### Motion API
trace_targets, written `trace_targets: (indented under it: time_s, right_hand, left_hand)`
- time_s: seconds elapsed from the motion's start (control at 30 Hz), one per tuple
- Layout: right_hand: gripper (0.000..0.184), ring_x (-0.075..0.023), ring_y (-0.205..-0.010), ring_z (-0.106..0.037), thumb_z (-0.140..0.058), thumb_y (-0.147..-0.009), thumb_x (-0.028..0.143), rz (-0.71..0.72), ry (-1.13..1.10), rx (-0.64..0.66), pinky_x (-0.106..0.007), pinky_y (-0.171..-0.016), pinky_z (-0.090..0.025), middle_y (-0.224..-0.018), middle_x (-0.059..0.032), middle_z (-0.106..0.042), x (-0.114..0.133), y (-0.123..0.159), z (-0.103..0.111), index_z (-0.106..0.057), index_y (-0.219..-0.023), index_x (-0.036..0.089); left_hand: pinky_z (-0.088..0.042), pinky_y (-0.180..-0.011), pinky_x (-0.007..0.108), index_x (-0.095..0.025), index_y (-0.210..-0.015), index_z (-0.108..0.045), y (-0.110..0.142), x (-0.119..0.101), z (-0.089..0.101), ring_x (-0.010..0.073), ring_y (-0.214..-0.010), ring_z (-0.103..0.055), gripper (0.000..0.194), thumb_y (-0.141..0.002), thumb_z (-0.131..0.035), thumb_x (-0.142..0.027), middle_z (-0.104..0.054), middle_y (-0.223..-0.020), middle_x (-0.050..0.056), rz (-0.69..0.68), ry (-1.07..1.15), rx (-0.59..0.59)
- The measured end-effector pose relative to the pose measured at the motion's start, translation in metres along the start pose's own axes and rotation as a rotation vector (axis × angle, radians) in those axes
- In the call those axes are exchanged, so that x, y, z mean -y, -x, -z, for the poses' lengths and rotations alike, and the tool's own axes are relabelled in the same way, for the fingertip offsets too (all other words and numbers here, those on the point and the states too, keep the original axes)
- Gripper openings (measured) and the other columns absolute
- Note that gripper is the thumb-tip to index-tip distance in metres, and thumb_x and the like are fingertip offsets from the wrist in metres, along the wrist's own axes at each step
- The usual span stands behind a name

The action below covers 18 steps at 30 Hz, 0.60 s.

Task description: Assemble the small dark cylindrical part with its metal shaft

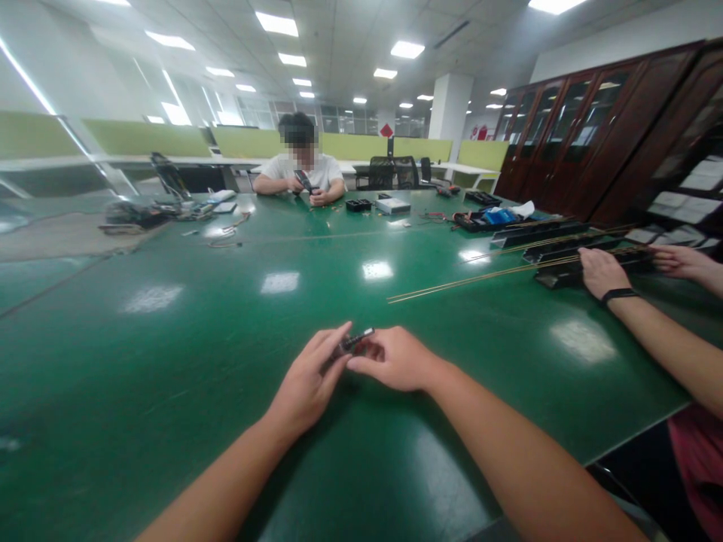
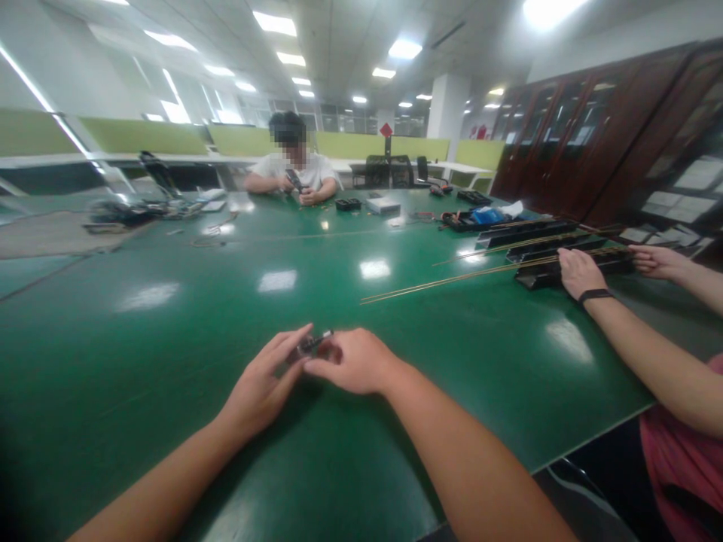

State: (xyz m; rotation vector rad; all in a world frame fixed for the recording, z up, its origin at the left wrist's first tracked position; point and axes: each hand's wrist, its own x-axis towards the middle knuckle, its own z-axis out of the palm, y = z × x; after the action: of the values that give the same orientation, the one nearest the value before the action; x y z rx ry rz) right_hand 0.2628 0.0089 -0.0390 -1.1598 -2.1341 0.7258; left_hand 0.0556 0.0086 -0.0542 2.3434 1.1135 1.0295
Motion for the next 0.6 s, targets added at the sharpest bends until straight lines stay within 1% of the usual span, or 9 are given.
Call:
trace_targets:
  time_s: [0.1, 0.2, 0.27, 0.33, 0.47, 0.6]
  right_hand:
    - [0.031, -0.0117, -0.061, -0.055, -0.064, -0.087, 0.047, -0.013, -0.01, -0.056, -0.022, -0.057, -0.038, -0.07, 0.0003, -0.064, 0.0014, 0.0003, 0.0008, -0.064, -0.081, 0.017]
    - [0.026, -0.0122, -0.065, -0.058, -0.066, -0.086, 0.044, -0.019, -0.069, -0.084, -0.022, -0.059, -0.039, -0.074, 0.0005, -0.066, 0.0011, 0.0003, 0.001, -0.066, -0.089, 0.018]
    - [0.025, -0.0125, -0.067, -0.059, -0.066, -0.086, 0.042, -0.018, -0.091, -0.108, -0.022, -0.061, -0.041, -0.076, 0.0003, -0.067, 0.0002, -0.0001, 0.0012, -0.068, -0.092, 0.018]
    - [0.022, -0.0125, -0.068, -0.059, -0.065, -0.087, 0.039, -0.004, -0.086, -0.123, -0.022, -0.063, -0.041, -0.077, 0.0003, -0.068, -0.0009, -0.0006, 0.0016, -0.069, -0.091, 0.018]
    - [0.016, -0.0118, -0.068, -0.058, -0.063, -0.088, 0.032, 0.026, -0.065, -0.092, -0.022, -0.063, -0.04, -0.076, 0.0009, -0.068, -0.0028, -0.0013, 0.0017, -0.07, -0.087, 0.017]
    - [0.016, -0.0121, -0.068, -0.06, -0.062, -0.088, 0.031, 0.031, 0.001, -0.054, -0.022, -0.062, -0.04, -0.077, 0.0004, -0.07, -0.0052, -0.0012, 0.001, -0.071, -0.087, 0.018]
  left_hand:
    - [-0.047, -0.102, 0.035, -0.025, -0.138, -0.045, 0.0011, 0.0034, -0.0008, 0.0188, -0.109, -0.059, 0.045, -0.095, -0.053, -0.033, -0.061, -0.119, 0.005, 0.049, 0.019, -0.028]
    - [-0.048, -0.098, 0.034, -0.024, -0.122, -0.054, 0.0021, 0.0047, -0.0012, 0.0189, -0.105, -0.061, 0.033, -0.092, -0.058, -0.035, -0.063, -0.114, 0.004, 0.086, 0.028, -0.042]
    - [-0.049, -0.094, 0.031, -0.024, -0.115, -0.058, 0.0023, 0.004, -0.0009, 0.018, -0.103, -0.061, 0.026, -0.092, -0.059, -0.037, -0.064, -0.111, 0.003, 0.07, 0.029, -0.032]
    - [-0.049, -0.095, 0.03, -0.025, -0.115, -0.058, 0.0022, 0.0032, -0.0002, 0.0171, -0.104, -0.061, 0.025, -0.092, -0.06, -0.036, -0.064, -0.111, 0.002, 0.028, 0.029, -0.021]
    - [-0.049, -0.098, 0.032, -0.025, -0.117, -0.059, 0.0018, 0.0041, 0.0014, 0.0174, -0.106, -0.061, 0.027, -0.092, -0.06, -0.034, -0.064, -0.114, 0.003, -0.055, 0.006, -0.004]
    - [-0.05, -0.097, 0.034, -0.025, -0.118, -0.059, 0.0017, 0.0079, 0.0014, 0.0187, -0.106, -0.061, 0.028, -0.092, -0.06, -0.035, -0.064, -0.114, 0.004, -0.055, -0.018, 0.033]
